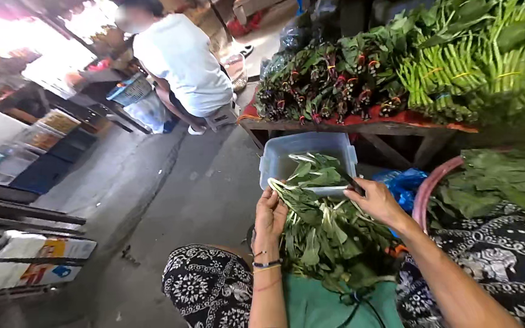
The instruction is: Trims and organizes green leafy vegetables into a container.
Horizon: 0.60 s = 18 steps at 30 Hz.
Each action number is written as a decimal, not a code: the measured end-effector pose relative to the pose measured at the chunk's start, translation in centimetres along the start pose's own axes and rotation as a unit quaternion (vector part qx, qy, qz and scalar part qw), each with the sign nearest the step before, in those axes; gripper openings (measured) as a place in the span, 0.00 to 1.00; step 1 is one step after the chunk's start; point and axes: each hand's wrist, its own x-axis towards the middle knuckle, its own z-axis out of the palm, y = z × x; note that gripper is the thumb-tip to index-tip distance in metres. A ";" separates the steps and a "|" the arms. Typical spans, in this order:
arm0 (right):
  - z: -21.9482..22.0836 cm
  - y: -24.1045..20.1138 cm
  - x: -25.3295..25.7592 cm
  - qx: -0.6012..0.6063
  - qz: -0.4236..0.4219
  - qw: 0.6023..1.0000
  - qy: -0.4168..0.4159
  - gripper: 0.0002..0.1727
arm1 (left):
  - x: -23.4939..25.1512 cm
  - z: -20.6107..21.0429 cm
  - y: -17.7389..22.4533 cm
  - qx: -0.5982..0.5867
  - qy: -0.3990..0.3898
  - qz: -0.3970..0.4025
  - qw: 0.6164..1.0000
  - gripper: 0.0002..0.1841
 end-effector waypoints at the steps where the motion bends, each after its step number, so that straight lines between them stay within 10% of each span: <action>1: 0.0 -0.1 0.1 0.001 0.004 1.000 -0.002 0.16 | -0.1 0.1 -0.1 -0.010 -0.015 -0.005 1.000 0.17; 10: 2.0 0.0 -0.5 0.148 -0.094 0.984 0.042 0.18 | -1.7 1.8 -3.5 0.209 -0.053 -0.016 0.976 0.18; 18: 2.7 -0.4 -0.5 0.120 -0.093 0.984 0.088 0.12 | -1.9 2.9 -5.7 0.475 -0.210 0.046 0.853 0.21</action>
